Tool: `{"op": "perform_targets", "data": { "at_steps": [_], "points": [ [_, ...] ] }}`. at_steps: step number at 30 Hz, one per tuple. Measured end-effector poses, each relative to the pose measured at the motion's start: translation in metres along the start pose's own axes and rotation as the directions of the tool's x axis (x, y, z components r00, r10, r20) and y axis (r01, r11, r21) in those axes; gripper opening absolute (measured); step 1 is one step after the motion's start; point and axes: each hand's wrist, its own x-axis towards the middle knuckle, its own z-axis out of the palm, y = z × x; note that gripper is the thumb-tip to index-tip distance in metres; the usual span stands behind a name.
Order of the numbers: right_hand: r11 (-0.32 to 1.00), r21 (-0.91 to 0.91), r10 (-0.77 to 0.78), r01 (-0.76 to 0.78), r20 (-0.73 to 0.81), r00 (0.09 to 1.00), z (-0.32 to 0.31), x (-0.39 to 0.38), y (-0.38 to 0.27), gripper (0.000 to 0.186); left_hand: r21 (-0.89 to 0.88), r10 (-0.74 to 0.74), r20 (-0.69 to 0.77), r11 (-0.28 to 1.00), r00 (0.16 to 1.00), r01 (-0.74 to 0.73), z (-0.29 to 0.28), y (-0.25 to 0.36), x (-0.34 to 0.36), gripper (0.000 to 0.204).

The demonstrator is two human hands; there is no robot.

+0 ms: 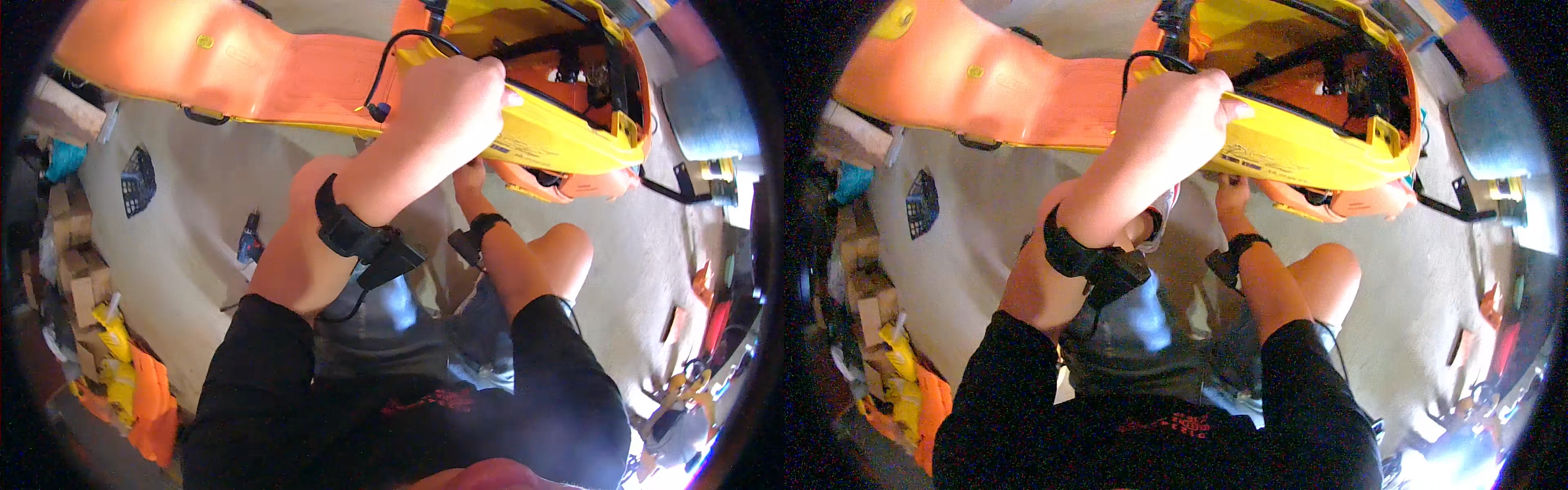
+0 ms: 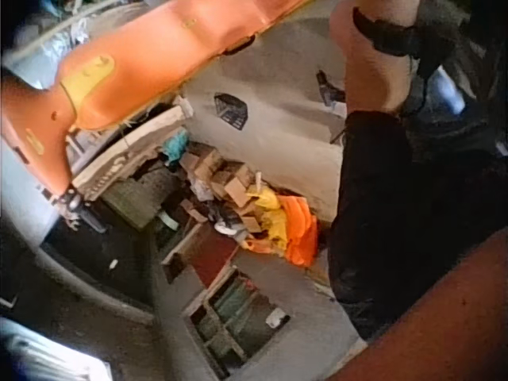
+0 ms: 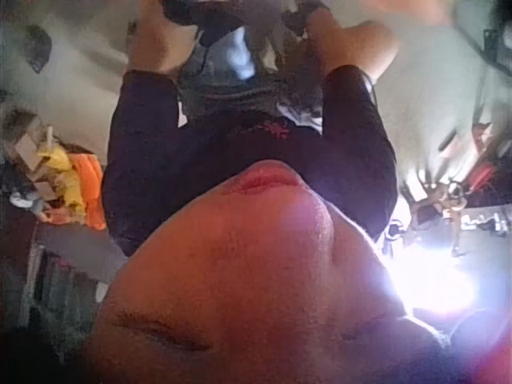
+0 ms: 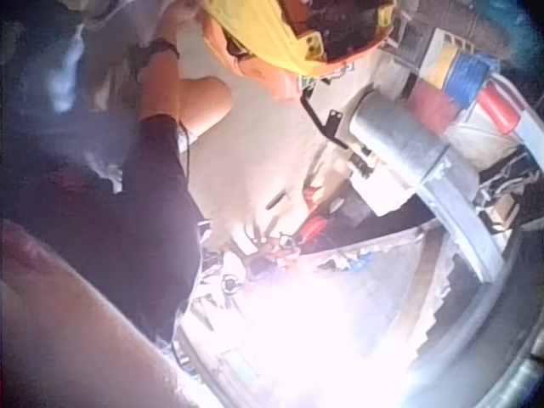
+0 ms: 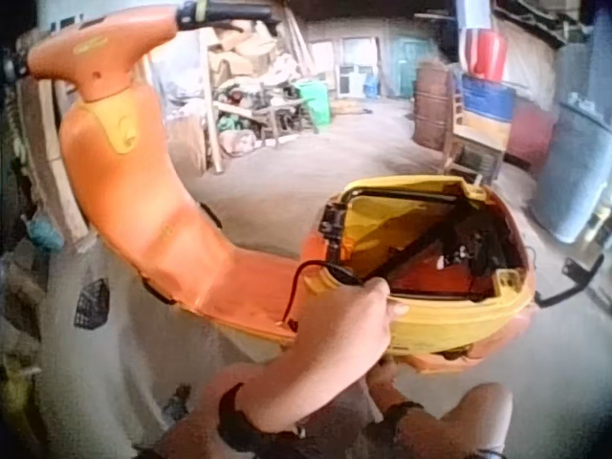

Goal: Replacing or repairing the battery and electrical components of a yellow scooter.

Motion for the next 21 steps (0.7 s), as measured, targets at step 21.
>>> {"op": "perform_targets", "data": {
  "at_steps": [21],
  "points": [
    [0.883,-0.264,0.412,-0.387,0.045,0.91,0.048,-0.001,-0.03,0.034,-0.033,-0.011,0.034,0.999,0.999,0.012,-0.004,0.0,-0.006,0.027]
  ]
}}
